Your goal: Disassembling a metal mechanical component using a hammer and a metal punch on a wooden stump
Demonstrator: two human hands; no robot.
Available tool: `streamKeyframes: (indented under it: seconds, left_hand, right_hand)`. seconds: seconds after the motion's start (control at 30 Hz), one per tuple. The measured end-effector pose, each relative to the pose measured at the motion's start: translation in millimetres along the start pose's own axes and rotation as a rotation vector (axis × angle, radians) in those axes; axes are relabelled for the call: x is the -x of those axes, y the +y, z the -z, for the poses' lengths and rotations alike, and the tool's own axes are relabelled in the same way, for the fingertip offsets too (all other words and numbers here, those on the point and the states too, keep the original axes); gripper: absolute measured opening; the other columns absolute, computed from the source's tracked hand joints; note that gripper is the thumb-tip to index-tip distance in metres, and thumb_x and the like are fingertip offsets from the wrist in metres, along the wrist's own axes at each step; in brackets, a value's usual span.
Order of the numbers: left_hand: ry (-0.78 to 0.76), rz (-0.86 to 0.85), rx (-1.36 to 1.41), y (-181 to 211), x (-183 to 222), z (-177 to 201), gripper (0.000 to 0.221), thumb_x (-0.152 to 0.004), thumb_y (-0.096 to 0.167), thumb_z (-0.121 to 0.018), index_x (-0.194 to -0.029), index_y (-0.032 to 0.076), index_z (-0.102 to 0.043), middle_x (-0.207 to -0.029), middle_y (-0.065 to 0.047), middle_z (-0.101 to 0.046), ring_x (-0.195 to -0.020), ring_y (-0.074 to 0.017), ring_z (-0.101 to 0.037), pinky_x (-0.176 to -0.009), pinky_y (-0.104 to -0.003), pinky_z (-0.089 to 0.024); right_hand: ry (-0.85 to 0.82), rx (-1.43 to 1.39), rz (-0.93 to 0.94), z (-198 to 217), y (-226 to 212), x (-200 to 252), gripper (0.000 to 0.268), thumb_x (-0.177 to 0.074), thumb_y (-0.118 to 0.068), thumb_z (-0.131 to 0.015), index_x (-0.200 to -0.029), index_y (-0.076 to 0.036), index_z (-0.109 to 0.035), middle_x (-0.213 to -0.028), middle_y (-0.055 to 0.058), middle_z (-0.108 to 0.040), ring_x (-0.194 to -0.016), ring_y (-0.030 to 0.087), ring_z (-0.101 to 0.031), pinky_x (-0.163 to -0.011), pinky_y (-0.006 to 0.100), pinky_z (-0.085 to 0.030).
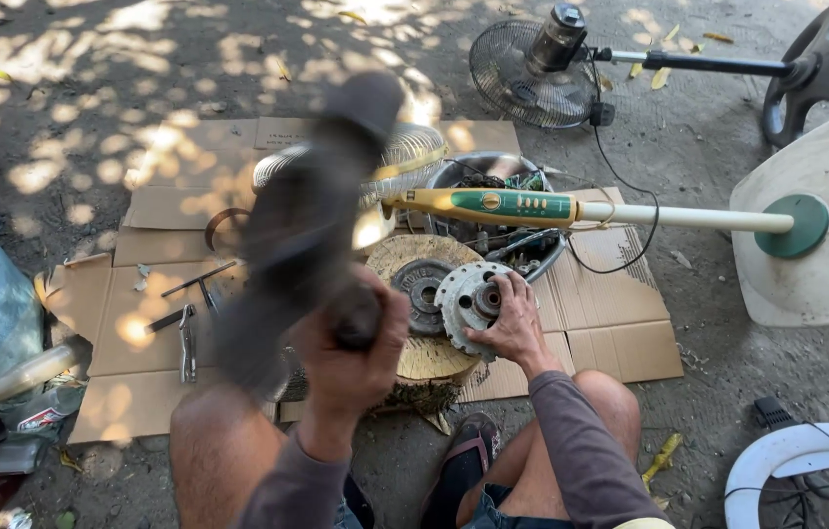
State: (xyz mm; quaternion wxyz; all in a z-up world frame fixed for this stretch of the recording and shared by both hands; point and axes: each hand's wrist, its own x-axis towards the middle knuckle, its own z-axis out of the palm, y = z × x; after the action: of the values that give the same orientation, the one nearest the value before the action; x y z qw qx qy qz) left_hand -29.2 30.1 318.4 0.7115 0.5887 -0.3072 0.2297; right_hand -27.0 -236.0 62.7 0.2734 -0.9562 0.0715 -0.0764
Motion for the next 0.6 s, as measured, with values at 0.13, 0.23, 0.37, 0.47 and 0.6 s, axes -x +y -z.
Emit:
streamKeyframes:
  seconds: [0.13,0.23,0.37,0.47,0.6]
  left_hand:
    - [0.103,-0.14,0.235,44.1,-53.3,-24.3,0.024,-0.098,0.003,-0.056,-0.113,0.013,-0.04,-0.081,-0.003,-0.057,-0.055,-0.0107,-0.048,-0.049,-0.024,-0.04]
    - [0.123,-0.267,0.27,-29.2,-2.3,-24.9,0.029,-0.098,0.0,-0.05,-0.115,0.02,-0.038,-0.071,0.0,-0.05,-0.049,-0.0113,-0.04,-0.041,-0.027,-0.037]
    - [-0.174,0.644,-0.386,-146.2,179.3,11.4,0.016,-0.096,0.021,-0.061,-0.104,0.006,-0.064,-0.076,-0.008,-0.066,-0.055,-0.0204,-0.06,-0.048,-0.032,-0.052]
    - [-0.323,1.18,-0.631,-167.8,219.7,12.6,0.026,-0.093,0.03,-0.061,-0.104,0.008,-0.067,-0.088,-0.009,-0.072,-0.075,-0.0264,-0.069,-0.069,-0.041,-0.056]
    - [-0.375,1.252,-0.6,-131.5,199.6,21.1,0.013,-0.089,0.018,-0.062,-0.097,0.008,-0.061,-0.076,-0.003,-0.064,-0.067,-0.0213,-0.061,-0.065,-0.037,-0.05]
  right_hand:
    - [0.005,0.003,0.006,-1.7,2.2,-0.1,0.106,-0.05,-0.04,-0.097,-0.137,-0.011,-0.045,-0.144,0.016,-0.039,-0.129,0.039,-0.043,-0.111,0.05,-0.041]
    - [0.015,-0.009,0.015,-1.0,1.1,4.1,0.104,-0.049,-0.035,-0.097,-0.136,-0.012,-0.045,-0.144,0.018,-0.038,-0.13,0.041,-0.043,-0.111,0.051,-0.041]
    - [0.04,0.044,0.083,10.2,-7.7,-2.4,0.104,-0.046,-0.036,-0.097,-0.135,-0.015,-0.049,-0.147,0.018,-0.04,-0.133,0.042,-0.041,-0.113,0.052,-0.036]
    - [0.046,0.076,0.147,19.0,-12.4,-13.4,0.1,-0.045,-0.034,-0.095,-0.134,-0.015,-0.053,-0.146,0.018,-0.043,-0.128,0.044,-0.042,-0.108,0.053,-0.037]
    - [-0.024,-0.032,0.011,5.0,-6.9,0.5,0.103,-0.049,-0.034,-0.094,-0.139,-0.018,-0.046,-0.145,0.013,-0.041,-0.123,0.041,-0.047,-0.104,0.052,-0.045]
